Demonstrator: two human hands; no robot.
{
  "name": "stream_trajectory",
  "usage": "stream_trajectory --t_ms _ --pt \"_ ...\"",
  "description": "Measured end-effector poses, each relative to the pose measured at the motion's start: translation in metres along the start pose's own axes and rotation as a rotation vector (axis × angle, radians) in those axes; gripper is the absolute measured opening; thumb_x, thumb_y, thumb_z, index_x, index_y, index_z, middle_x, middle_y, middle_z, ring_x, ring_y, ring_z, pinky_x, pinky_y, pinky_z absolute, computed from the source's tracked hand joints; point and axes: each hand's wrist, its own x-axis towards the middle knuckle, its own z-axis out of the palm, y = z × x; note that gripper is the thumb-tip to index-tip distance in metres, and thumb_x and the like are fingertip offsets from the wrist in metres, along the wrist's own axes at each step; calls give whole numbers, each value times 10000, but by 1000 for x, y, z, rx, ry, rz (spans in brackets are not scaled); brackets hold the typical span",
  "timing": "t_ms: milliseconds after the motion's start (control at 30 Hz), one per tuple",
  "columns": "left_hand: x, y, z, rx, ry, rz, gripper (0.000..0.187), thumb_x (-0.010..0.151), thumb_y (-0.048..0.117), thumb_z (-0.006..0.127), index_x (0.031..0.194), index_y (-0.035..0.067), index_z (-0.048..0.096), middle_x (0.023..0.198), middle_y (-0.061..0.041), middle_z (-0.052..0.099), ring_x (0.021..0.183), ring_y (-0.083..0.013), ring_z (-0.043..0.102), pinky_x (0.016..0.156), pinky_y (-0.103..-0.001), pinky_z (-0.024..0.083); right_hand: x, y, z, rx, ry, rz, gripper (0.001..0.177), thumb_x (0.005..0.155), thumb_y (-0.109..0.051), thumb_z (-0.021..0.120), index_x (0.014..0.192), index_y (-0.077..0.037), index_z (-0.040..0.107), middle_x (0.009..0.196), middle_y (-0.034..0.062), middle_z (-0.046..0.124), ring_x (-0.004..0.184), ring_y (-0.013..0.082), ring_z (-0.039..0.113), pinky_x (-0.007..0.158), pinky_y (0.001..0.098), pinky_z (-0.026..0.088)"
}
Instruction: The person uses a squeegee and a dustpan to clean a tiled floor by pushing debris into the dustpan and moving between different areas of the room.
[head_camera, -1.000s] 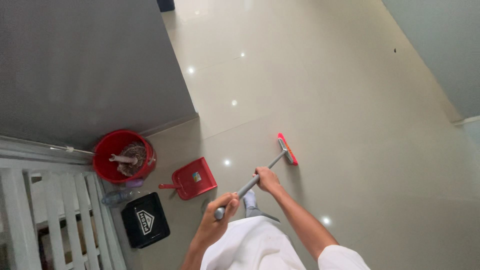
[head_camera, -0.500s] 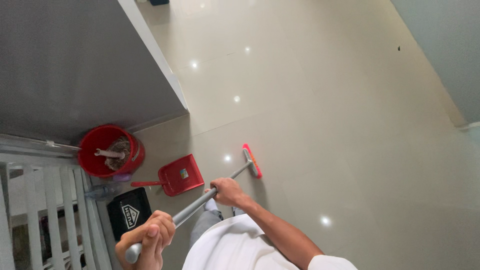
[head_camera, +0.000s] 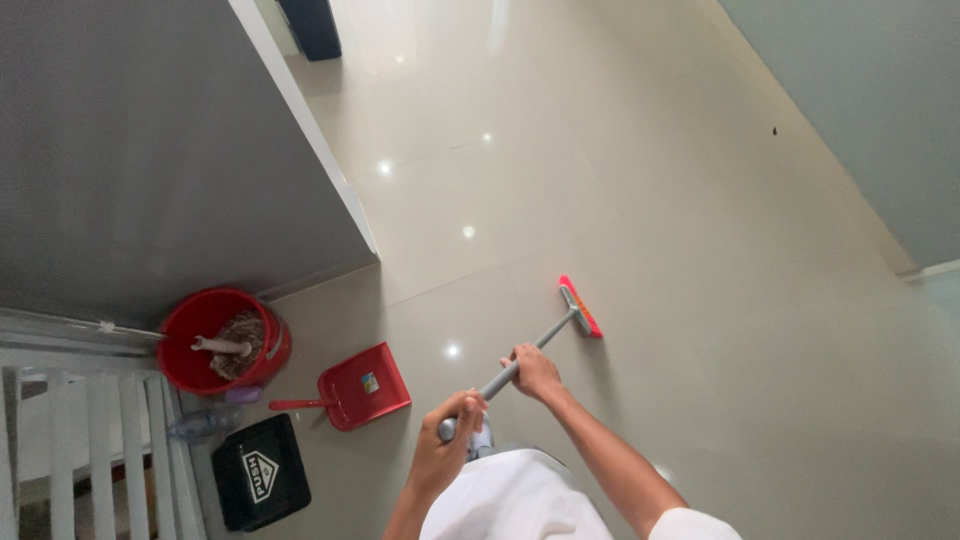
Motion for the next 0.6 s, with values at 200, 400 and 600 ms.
stream_trajectory --t_ms 200,400,600 --pt "-26 49 -66 126 215 93 525 1009 457 431 650 114 601 554 -17 565 448 -109 517 626 -327 565 -16 -121 17 261 62 -301 358 978 -351 655 811 -35 643 836 185 674 859 417 631 774 507 499" --pt "-42 98 -75 114 356 149 630 1064 406 481 517 95 455 469 -36 435 442 -144 475 541 -350 493 -24 -166 -31 421 -318 -448 214 876 -254 693 853 -48 644 794 169 659 770 370 650 689 471 489" --pt "-32 101 -42 12 429 281 622 1037 406 490 500 93 491 428 -38 454 408 -156 510 478 -348 476 -14 -130 -83 316 -316 -456 330 929 -325 726 772 -45 649 730 172 630 717 399 611 655 480 465"
